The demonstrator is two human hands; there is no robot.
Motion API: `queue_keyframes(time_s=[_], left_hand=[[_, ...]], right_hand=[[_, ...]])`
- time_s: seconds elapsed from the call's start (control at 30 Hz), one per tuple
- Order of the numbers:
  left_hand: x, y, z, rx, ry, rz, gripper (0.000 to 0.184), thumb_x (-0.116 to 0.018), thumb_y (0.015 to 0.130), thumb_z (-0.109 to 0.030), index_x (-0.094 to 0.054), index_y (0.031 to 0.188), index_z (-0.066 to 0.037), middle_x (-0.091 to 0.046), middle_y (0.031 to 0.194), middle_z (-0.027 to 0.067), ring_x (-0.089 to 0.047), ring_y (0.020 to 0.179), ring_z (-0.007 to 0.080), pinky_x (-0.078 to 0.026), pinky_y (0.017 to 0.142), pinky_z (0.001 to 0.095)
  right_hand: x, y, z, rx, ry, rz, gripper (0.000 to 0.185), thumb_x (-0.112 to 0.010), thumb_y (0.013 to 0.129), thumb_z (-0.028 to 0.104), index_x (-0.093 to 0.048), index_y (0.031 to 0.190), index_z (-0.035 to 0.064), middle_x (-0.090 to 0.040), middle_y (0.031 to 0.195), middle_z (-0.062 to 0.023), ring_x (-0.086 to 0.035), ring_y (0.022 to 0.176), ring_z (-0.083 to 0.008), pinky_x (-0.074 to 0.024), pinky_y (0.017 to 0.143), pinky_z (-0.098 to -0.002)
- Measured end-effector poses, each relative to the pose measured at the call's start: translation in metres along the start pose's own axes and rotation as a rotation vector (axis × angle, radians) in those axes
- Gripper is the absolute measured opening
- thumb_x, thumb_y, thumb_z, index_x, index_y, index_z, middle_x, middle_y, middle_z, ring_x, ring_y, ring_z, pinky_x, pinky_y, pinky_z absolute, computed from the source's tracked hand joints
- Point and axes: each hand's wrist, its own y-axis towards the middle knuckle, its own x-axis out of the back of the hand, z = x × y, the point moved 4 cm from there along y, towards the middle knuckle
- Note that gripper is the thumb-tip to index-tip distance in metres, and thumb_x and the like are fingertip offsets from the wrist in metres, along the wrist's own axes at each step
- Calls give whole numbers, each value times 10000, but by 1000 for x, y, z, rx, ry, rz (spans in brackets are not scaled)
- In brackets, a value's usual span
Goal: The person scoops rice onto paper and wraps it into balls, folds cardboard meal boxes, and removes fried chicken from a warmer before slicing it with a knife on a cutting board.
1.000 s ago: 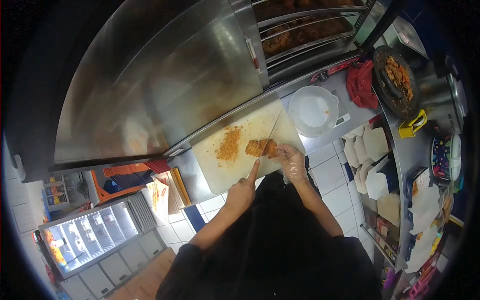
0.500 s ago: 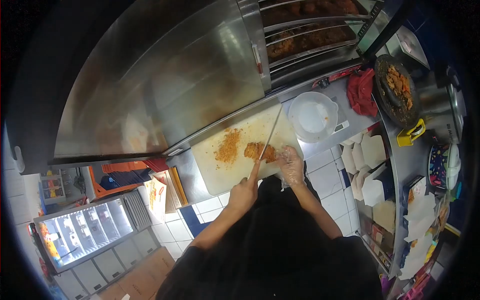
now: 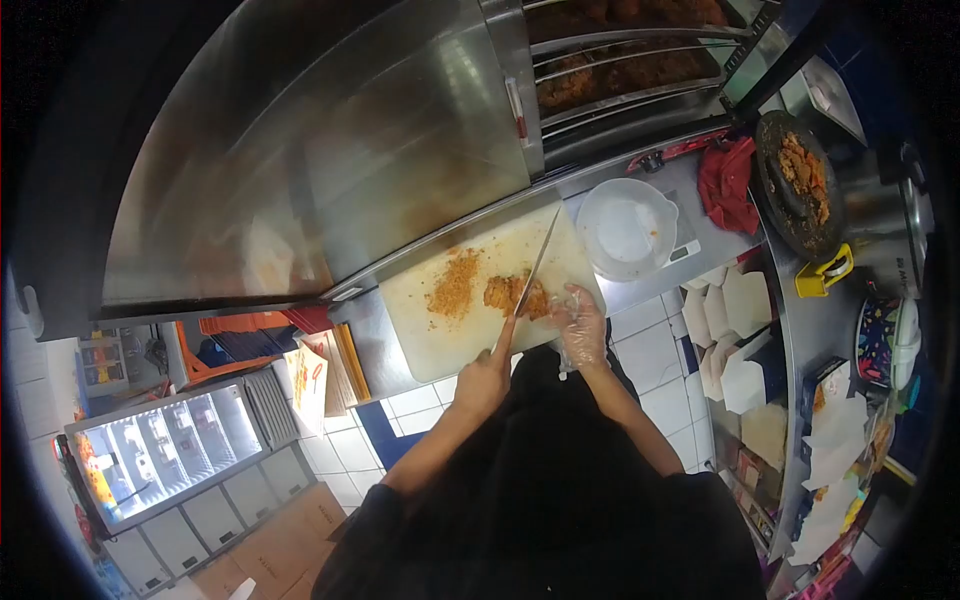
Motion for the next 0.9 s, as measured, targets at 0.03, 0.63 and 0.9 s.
queue_keyframes(time_s=[0.03,0.63,0.9], left_hand=[[7,-7,-6,10,6,6,777,-545,992,-131,-133,1647,-201,-656,748,296,-673,648,465,-559,609,572],[16,8,-18,-4,-5,-101,826,-573,949,-104,-153,1648,-238,-651,692,247,-666,588,453,-558,550,558],[7,-6,-20,43,-87,13,795,-563,971,-121,-154,1645,-223,-654,685,255,-669,592,458,-557,556,574]], right_hand=[[2,0,-2,-3,-18,12,402,-708,930,-1,-571,1308,-3,-712,936,-73,-654,820,-103,-558,721,-260],[2,-1,-1,-132,56,101,488,-655,914,-79,-479,1368,-53,-672,1003,-105,-652,862,-134,-557,800,-256],[-3,-4,5,-107,190,61,481,-689,901,-68,-510,1346,-26,-697,960,-89,-657,849,-117,-531,778,-243]])
